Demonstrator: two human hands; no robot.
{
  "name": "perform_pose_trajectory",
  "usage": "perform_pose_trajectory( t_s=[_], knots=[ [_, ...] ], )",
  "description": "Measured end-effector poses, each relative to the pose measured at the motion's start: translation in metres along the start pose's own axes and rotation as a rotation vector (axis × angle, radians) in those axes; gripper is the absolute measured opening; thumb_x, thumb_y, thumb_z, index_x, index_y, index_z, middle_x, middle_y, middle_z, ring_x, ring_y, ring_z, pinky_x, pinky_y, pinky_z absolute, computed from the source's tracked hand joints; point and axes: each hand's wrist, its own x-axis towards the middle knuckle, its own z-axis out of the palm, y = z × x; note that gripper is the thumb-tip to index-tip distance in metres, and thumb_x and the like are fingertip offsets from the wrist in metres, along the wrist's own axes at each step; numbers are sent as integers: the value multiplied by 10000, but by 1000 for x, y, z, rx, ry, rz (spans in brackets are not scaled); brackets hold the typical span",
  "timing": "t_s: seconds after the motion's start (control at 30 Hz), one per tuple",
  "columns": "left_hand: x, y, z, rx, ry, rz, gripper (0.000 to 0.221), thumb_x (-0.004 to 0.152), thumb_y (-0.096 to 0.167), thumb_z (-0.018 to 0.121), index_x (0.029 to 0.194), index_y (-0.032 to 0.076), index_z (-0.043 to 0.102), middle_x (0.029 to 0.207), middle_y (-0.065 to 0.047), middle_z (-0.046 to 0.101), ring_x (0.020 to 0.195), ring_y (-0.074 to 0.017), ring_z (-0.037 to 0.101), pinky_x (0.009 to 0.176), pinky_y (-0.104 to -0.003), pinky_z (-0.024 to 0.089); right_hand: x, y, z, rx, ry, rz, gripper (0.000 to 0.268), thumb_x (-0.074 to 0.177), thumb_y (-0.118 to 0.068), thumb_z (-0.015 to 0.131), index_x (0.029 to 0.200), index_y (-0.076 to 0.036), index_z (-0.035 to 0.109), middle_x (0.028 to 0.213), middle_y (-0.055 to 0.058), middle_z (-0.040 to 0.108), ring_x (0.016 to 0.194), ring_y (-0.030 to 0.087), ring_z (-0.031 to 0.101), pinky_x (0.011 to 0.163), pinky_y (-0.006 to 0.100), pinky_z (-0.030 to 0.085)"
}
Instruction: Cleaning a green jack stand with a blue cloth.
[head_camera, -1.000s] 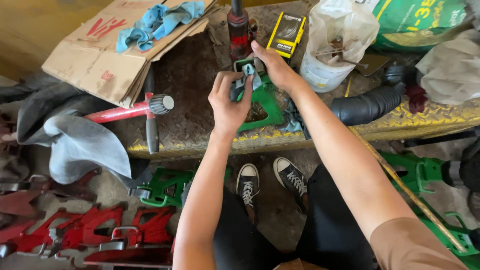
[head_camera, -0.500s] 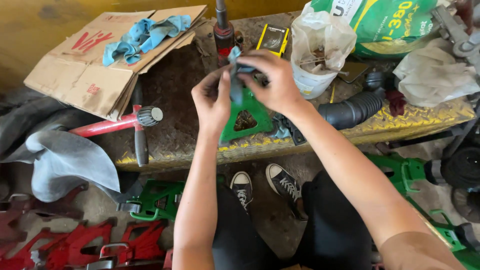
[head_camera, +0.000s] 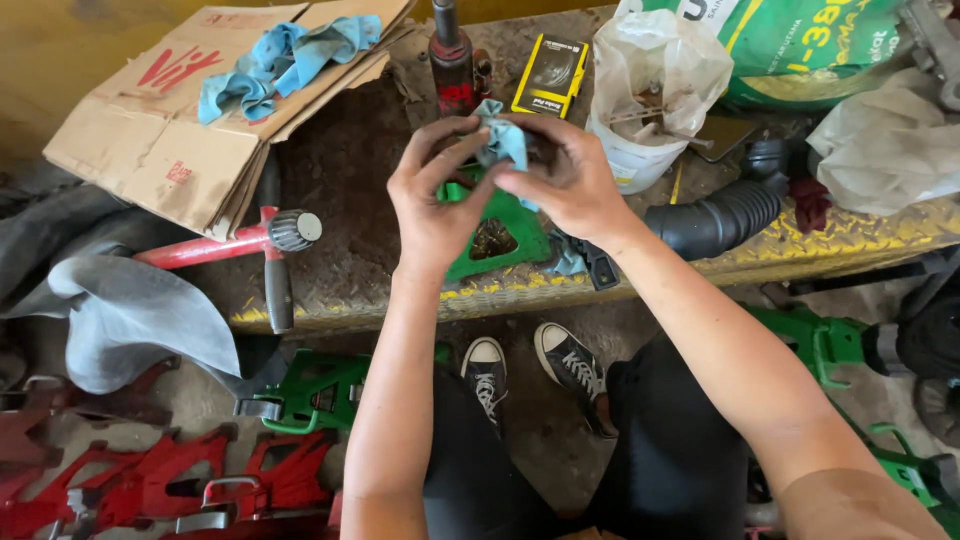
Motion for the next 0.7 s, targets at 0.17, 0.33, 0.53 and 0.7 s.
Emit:
perform_pose_trajectory(
  t_s=[0.17,0.33,0.53,0.7],
  knots=[
    [1,9,-6,-8,-82,138,500,847,53,890,1304,56,684,1348,-113,660,1216,-261,698,1017,-366,604,4,39,-31,-162,133,7,199,996,-46,735,1185,13,715,1025,84,764,905,107,711,816,269,587],
    [0,-10,-14,250,-26,179,548,858,97,929,1338,69,665,1377,-104,679,1283,-294,667,1110,-393,562,8,56,-50,-425,232,-189,170,1005,-45,732,1168,4,731,1043,99,770,924,135,718,844,290,582],
    [-7,-36,-6,111,-177,-54,857,699,275,995,1358,-49,551,1252,-222,662,1152,-371,660,999,-435,529,0,93,-43,-683,238,-273,157,924,49,679,1072,43,732,1046,178,752,944,266,742,837,362,549],
    [-15,-62,2,86,-199,-76,602,740,270,974,1186,7,666,1127,-191,721,1026,-358,730,913,-423,590,-6,80,-31,-698,244,-296,234,966,30,626,1174,13,730,1105,158,719,1022,266,726,879,354,552]
  ],
)
